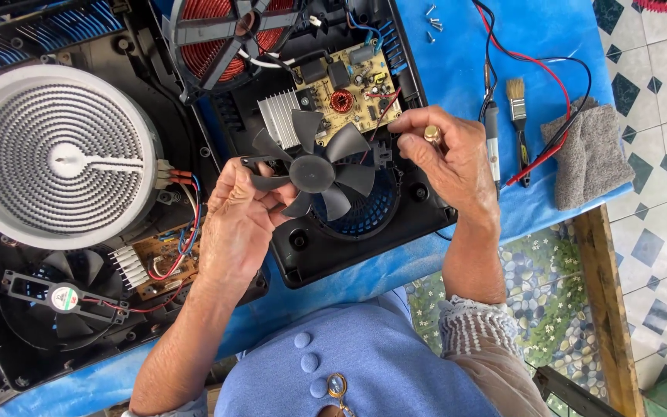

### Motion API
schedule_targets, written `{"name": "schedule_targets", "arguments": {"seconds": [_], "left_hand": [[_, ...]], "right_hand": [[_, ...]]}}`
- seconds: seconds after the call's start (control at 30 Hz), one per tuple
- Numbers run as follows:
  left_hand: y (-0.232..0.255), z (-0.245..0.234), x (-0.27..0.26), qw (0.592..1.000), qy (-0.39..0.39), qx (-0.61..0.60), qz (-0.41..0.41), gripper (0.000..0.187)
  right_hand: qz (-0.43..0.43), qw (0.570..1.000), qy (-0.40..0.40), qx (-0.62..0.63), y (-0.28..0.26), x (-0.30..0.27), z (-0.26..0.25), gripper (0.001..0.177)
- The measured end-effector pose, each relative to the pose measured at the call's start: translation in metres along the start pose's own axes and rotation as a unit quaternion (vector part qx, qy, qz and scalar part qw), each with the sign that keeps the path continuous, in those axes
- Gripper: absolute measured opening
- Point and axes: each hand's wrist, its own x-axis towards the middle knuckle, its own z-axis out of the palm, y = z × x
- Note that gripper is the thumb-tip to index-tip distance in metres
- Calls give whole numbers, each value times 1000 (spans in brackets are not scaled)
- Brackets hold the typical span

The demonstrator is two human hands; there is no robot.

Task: The person works on the internal components of an electronic device, manipulating wires and circuit boards. They use a screwdriver to tighten screws on a heatsink and later use a soldering iron on a fan component.

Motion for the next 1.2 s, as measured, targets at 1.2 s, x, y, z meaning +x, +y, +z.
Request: {"name": "schedule_targets", "arguments": {"seconds": [1.2], "left_hand": [[1, 29, -3, 983, 53, -51, 166, 74]], "right_hand": [[-172, 979, -105, -19, -17, 14, 37, 17]]}}
